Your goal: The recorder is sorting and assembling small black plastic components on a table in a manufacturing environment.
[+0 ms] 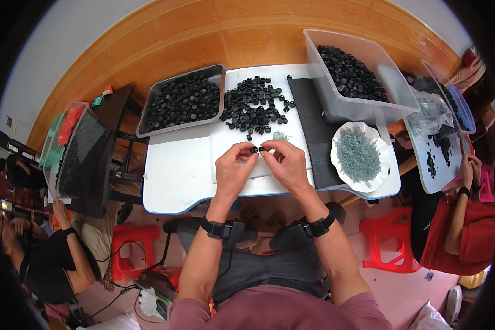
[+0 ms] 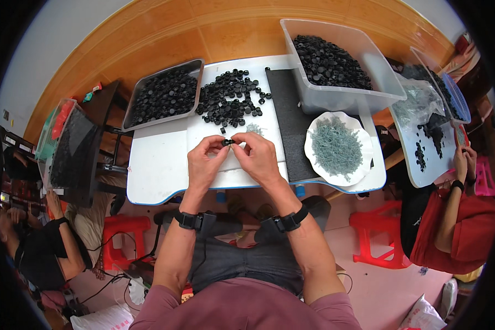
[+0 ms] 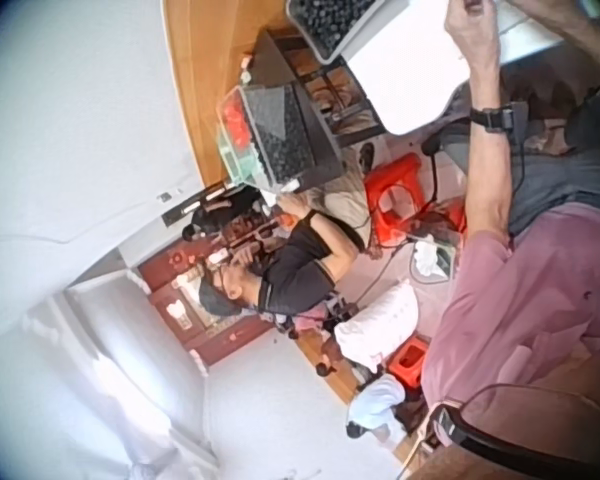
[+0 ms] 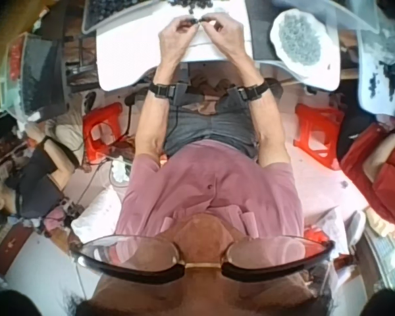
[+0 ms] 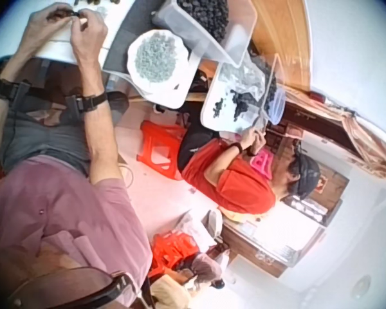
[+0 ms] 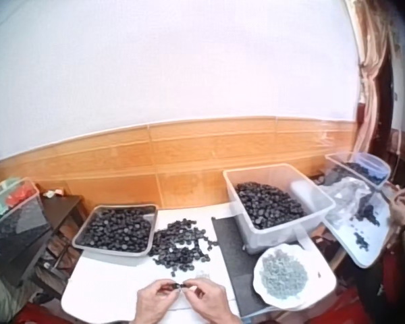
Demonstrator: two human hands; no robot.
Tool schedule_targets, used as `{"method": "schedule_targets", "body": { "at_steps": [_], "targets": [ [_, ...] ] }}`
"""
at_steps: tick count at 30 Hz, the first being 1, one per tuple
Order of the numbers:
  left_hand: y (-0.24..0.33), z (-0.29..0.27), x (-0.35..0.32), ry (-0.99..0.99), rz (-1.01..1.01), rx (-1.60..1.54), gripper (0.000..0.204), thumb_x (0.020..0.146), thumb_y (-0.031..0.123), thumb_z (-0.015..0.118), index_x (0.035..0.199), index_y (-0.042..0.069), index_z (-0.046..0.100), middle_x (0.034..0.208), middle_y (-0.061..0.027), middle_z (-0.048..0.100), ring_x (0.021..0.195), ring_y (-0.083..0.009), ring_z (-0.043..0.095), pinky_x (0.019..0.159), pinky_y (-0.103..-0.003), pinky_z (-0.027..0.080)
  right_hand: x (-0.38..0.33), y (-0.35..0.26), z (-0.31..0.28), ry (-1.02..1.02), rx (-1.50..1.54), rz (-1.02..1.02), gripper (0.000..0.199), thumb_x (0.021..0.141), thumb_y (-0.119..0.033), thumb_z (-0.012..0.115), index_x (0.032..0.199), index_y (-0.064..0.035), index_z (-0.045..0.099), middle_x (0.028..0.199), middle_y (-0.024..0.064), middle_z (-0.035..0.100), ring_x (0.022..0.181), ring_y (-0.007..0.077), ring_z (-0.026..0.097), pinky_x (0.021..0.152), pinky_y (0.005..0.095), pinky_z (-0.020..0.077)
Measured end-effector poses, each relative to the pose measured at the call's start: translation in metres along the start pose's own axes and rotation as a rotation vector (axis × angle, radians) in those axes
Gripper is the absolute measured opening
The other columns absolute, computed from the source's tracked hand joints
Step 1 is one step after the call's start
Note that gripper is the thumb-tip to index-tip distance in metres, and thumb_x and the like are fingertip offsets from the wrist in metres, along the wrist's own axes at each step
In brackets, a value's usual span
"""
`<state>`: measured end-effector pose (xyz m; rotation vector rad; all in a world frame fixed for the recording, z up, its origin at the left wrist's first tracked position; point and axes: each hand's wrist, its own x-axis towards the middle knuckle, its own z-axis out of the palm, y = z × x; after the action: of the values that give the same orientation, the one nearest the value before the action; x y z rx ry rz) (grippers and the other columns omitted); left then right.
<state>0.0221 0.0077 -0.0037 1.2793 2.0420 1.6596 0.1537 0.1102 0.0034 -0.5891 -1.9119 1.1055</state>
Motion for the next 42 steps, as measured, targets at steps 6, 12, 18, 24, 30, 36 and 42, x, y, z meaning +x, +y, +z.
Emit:
{"method": "schedule_targets", "body": {
  "at_steps": [6,12,18,24,30,36,42],
  "targets": [
    [0.0008,-0.0002,-0.0012,-0.015,0.006,0.034,0.026,0.085,0.008,0.08,0.109,0.002,0.072,0.09,-0.0098,0.077,0.078,-0.0161,0.074,0.073,-0.029,0.059,-0.0012,0.0032,0.0012,-0.013,-0.038,-0.029,0.016,0.086,-0.009,0.076,0.101,-0.0038,0.075,0.087,0.0077,0.073,0.059,0.0163,0.062,0.055,0.0303,0.0503],
    [0.0018,-0.0003,-0.0021,-0.023,0.046,0.077,0.027,0.085,0.008,0.08,0.11,0.002,0.07,0.091,-0.0111,0.077,0.079,-0.0179,0.075,0.073,-0.03,0.059,-0.0012,0.0031,0.0014,-0.031,-0.058,-0.025,0.015,0.086,-0.009,0.076,0.101,-0.0046,0.075,0.086,0.0074,0.073,0.059,0.0167,0.063,0.056,0.0306,0.0508],
    [0.001,0.002,-0.0023,-0.015,0.083,0.055,0.03,0.086,0.007,0.079,0.115,0.002,0.071,0.093,-0.0122,0.076,0.083,-0.0205,0.076,0.075,-0.032,0.06,-0.0014,0.0029,-0.0006,-0.046,-0.017,0.01,0.017,0.087,-0.009,0.076,0.103,-0.0043,0.077,0.087,0.0083,0.075,0.063,0.0161,0.065,0.058,0.0295,0.0517],
    [-0.001,-0.0017,-0.0025,-0.05,0.148,0.082,0.03,0.088,0.004,0.077,0.117,0.001,0.07,0.093,-0.0128,0.076,0.083,-0.0222,0.076,0.075,-0.032,0.06,-0.0012,0.004,-0.0004,-0.053,0.064,0.058,0.017,0.088,-0.006,0.077,0.104,-0.0035,0.079,0.089,0.0097,0.076,0.07,0.0151,0.067,0.063,0.028,0.0533],
    [0.0037,-0.0017,-0.0026,-0.054,0.078,0.05,0.025,0.088,0.004,0.077,0.111,0.0,0.069,0.093,-0.0126,0.076,0.083,-0.0221,0.076,0.076,-0.032,0.06,-0.0006,0.0055,-0.001,-0.06,0.126,0.1,0.016,0.088,-0.004,0.076,0.104,-0.0021,0.079,0.089,0.0102,0.076,0.072,0.0144,0.068,0.064,0.0273,0.0533],
    [0.0017,-0.0009,-0.0029,-0.054,0.117,0.045,0.026,0.088,0.005,0.078,0.112,0.0,0.068,0.096,-0.0123,0.076,0.084,-0.0222,0.076,0.076,-0.033,0.06,0.0011,0.0042,-0.0022,-0.084,0.124,0.1,0.017,0.088,-0.002,0.075,0.104,-0.0015,0.079,0.088,0.0095,0.075,0.073,0.0139,0.068,0.065,0.0268,0.0529],
    [0.0017,-0.0015,-0.0033,-0.052,0.133,0.051,0.025,0.087,0.005,0.078,0.11,0.001,0.068,0.091,-0.0123,0.075,0.081,-0.0232,0.074,0.073,-0.033,0.06,0.0014,0.0011,-0.0023,-0.084,0.077,0.018,0.017,0.088,0.002,0.072,0.103,-0.0014,0.079,0.088,0.0099,0.074,0.077,0.0182,0.07,0.067,0.0284,0.0539]
  ]
}}
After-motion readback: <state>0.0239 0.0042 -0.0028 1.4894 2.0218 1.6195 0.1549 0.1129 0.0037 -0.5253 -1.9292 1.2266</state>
